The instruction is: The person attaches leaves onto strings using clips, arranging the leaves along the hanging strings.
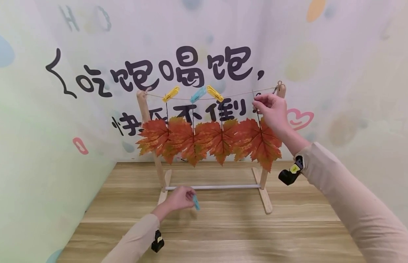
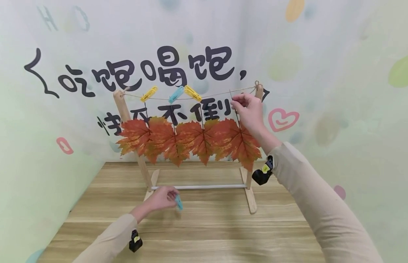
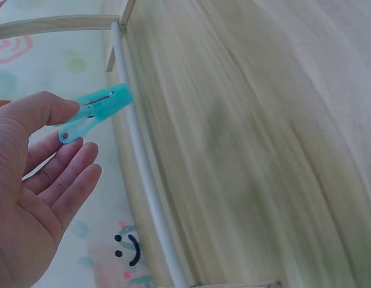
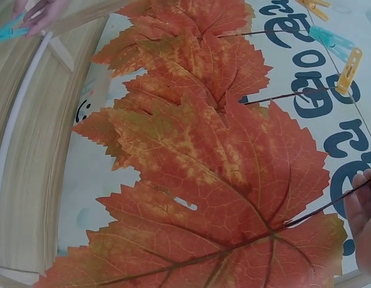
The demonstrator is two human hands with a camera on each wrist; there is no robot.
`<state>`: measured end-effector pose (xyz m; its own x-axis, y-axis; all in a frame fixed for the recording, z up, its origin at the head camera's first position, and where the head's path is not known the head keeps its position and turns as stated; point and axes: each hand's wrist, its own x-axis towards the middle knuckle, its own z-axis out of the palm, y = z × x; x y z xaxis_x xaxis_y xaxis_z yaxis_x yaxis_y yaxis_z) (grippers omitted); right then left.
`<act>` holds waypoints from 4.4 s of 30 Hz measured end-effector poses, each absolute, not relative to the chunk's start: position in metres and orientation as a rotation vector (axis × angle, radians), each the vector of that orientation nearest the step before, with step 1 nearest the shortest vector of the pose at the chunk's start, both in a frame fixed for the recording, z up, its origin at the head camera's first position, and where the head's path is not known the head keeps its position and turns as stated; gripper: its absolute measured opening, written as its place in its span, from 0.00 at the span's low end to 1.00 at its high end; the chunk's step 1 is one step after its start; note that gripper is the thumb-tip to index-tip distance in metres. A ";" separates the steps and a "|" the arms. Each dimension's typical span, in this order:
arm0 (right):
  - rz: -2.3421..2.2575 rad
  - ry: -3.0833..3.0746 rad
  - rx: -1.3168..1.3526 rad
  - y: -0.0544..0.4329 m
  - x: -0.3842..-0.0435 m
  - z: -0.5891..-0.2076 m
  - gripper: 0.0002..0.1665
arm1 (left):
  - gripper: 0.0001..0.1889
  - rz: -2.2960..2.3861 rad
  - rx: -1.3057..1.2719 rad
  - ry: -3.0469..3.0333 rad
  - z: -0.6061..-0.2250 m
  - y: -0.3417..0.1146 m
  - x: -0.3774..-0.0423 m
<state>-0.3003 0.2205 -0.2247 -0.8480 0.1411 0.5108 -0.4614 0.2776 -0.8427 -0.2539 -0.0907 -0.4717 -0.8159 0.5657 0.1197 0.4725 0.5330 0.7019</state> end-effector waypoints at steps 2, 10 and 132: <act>1.642 -2.035 0.281 0.220 -0.302 -0.225 0.08 | 0.13 1.144 0.909 2.645 -0.468 -0.090 -0.255; 1.730 -2.006 0.241 0.218 -0.306 -0.223 0.09 | 0.14 1.103 0.955 2.628 -0.443 -0.087 -0.258; 1.741 -1.994 0.193 0.207 -0.305 -0.225 0.09 | 0.12 0.997 1.109 3.352 -0.161 0.050 -0.326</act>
<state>-0.3051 0.2065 -0.2249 -0.8736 0.2047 0.4416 -0.4100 0.1796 -0.8942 -0.3258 0.0500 -0.1610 -0.6939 0.3780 0.6129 0.6514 0.6922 0.3107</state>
